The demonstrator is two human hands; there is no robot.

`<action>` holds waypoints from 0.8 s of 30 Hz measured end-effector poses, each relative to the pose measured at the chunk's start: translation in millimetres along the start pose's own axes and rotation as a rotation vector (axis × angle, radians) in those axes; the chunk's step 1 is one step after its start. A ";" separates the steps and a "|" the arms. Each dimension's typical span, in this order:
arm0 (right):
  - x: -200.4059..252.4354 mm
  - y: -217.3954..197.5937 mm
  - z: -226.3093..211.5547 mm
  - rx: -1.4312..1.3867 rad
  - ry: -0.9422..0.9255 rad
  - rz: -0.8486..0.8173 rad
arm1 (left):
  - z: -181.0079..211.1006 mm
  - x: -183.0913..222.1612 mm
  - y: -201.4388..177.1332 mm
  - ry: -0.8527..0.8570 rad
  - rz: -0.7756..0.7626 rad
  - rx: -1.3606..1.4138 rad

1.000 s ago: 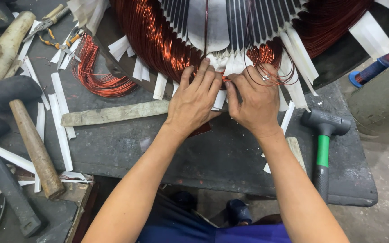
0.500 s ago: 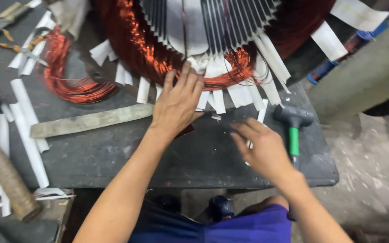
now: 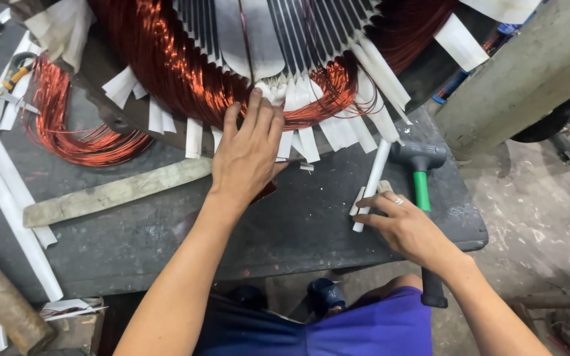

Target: Manually shaping copper coil ends and inserting insulation strips into the slots of a large motor stator.

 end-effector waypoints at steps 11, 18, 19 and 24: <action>-63.3 -62.8 -64.4 -0.118 -0.028 0.202 | -1.4 0.5 2.5 0.003 0.057 0.012; -247.4 -111.4 -108.4 -0.207 0.406 -0.064 | 0.7 5.9 17.6 0.005 -0.044 -0.116; -267.6 -97.1 -95.2 -0.208 0.402 -0.061 | 1.5 4.3 14.5 0.005 -0.043 -0.121; -304.2 -42.1 -24.1 -0.020 0.735 -0.153 | -1.4 1.5 -2.5 -0.009 0.048 -0.076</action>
Point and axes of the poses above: each hand's wrist, its own x-axis away from the middle knuckle, its own y-axis out of the palm, z = x × y, the point moved 8 cm from there along -x, towards the middle knuckle, and after that the axes turned 8 degrees about z, right-handed, at the moved point
